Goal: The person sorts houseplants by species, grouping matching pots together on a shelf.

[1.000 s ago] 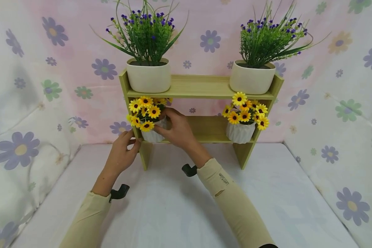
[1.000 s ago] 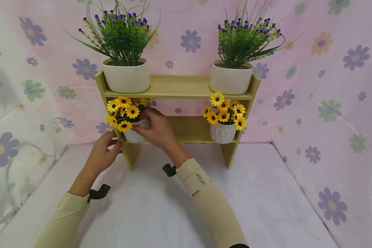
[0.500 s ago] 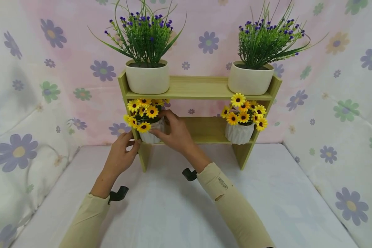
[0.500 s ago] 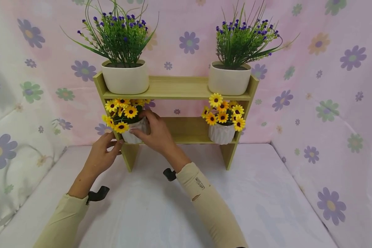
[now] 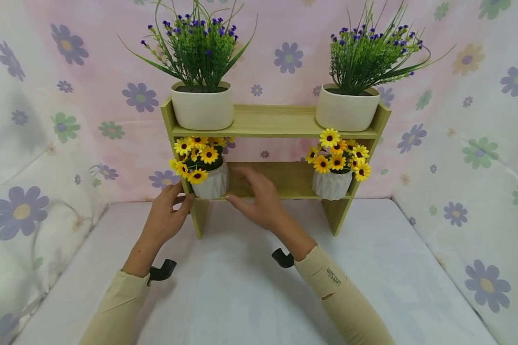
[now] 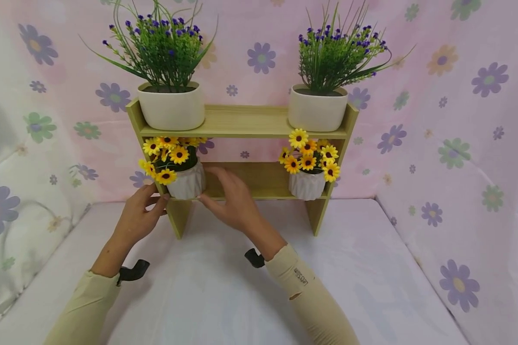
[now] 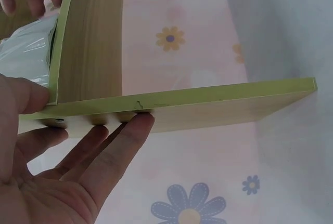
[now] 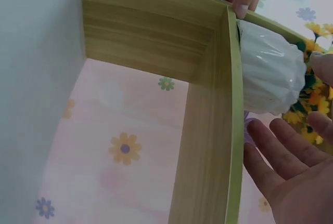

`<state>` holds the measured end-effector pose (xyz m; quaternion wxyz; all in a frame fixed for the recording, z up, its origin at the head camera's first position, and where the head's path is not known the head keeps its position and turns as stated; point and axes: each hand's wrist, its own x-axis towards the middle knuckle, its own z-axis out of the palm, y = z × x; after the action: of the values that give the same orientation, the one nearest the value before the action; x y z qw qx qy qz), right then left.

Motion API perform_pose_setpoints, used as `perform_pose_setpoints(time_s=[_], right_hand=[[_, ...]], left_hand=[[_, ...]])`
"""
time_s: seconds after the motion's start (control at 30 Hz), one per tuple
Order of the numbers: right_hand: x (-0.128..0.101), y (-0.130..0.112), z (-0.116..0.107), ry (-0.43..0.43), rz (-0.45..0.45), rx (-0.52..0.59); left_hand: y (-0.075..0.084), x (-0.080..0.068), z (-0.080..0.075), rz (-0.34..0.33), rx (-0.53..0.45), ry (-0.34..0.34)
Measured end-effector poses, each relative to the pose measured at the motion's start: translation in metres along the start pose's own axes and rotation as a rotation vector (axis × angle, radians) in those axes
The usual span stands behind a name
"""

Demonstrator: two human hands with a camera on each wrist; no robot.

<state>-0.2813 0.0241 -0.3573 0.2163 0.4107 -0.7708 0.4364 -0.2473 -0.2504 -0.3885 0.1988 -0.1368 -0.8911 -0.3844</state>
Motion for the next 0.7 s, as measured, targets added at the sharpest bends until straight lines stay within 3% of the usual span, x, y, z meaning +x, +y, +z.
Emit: perform_pose_setpoints(time_s=[0.4,0.7], right_hand=[[-0.061,-0.003,-0.03,0.074,0.014,-0.106],[-0.117,0.025,-0.081,0.371,0.038,-0.234]], left_hand=[[-0.004,-0.009,-0.007,-0.057,0.037,0.008],[-0.003,-0.025,-0.017,-0.053,0.095,0.011]])
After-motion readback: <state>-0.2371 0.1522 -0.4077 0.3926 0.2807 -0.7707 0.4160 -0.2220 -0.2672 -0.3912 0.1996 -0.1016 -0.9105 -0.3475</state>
